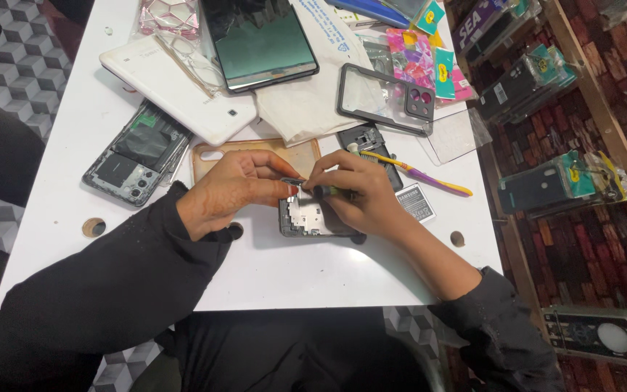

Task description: The person uses a screwdriver to remove screws from a disassembled smartphone chassis on a workbench. They place the screws on a nearby tray and continue unscrewing multiple fasteners from the device frame.

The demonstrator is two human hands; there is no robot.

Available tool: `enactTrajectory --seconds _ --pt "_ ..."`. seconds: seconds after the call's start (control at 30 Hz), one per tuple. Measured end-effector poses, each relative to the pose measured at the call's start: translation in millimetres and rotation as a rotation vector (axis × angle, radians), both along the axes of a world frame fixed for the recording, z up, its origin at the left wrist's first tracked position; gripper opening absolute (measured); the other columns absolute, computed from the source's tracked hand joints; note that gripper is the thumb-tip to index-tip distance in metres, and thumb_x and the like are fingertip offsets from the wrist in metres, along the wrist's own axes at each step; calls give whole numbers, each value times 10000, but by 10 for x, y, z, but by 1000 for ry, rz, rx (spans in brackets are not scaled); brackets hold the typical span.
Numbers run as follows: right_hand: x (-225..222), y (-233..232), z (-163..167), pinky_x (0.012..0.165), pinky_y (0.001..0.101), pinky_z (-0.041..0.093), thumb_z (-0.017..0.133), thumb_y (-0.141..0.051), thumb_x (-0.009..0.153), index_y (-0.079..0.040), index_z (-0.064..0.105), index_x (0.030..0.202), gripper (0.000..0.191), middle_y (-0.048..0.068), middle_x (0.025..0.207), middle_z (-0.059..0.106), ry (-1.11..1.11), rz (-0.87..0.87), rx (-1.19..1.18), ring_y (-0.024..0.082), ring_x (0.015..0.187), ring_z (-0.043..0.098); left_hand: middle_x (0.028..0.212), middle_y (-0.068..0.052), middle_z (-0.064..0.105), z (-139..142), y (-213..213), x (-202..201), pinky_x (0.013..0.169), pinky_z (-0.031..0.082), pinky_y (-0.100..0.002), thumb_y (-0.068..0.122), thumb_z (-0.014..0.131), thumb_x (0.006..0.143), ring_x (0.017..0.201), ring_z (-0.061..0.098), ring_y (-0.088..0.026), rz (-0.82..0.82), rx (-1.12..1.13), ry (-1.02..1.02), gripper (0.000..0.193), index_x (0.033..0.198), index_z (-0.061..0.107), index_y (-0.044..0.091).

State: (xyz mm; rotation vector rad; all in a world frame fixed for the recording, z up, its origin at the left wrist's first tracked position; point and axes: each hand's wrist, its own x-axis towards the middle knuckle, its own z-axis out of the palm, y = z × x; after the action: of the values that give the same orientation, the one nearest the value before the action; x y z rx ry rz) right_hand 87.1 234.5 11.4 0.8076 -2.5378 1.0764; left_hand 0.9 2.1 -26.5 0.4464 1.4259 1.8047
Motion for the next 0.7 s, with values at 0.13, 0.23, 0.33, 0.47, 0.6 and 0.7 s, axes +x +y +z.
enactTrajectory --seconds 0.13,0.23,0.33,0.47,0.6,0.7 --pt "-19 -9 -18 812 285 541 724 29 857 -54 757 996 165 57 1065 700 -98 -16 -102 173 945 700 951 -112 774 -22 1 -13 763 592 -282 72 795 812 828 736 -143 -1 10 0 335 1116 686 -17" --pt "-32 -6 -16 824 287 531 737 -18 916 -31 740 987 72 58 1052 705 -117 -24 -132 171 948 685 959 -113 771 -38 -4 -20 764 593 -286 65 793 818 833 732 -142 3 33 5 325 1114 688 -20" --pt "-37 0 -8 846 290 533 725 -23 935 -22 732 991 57 57 1047 707 -74 -36 -133 176 975 686 967 -113 769 -48 -4 -23 764 597 -295 61 790 820 833 730 -144 7 48 3 316 1108 686 -18" --pt "-27 -9 -3 815 278 535 739 -32 924 -35 752 1000 78 50 1042 712 -71 -44 -111 163 945 694 967 -117 772 -46 0 -28 764 600 -295 67 787 821 832 734 -146 11 27 5 317 1110 684 -13" --pt "-6 -19 -2 779 266 538 741 -33 892 -65 783 1017 136 47 1040 705 -78 -52 -69 150 918 697 968 -122 776 -48 -3 -30 760 590 -294 74 792 814 836 737 -149 11 19 5 342 1123 674 -14" --pt "-4 -22 -17 794 269 528 745 -48 912 -76 787 1033 131 42 1055 706 -82 -34 -81 143 924 688 965 -132 782 -61 -4 -29 767 577 -286 60 804 806 835 729 -148 0 9 18 360 1133 676 -23"
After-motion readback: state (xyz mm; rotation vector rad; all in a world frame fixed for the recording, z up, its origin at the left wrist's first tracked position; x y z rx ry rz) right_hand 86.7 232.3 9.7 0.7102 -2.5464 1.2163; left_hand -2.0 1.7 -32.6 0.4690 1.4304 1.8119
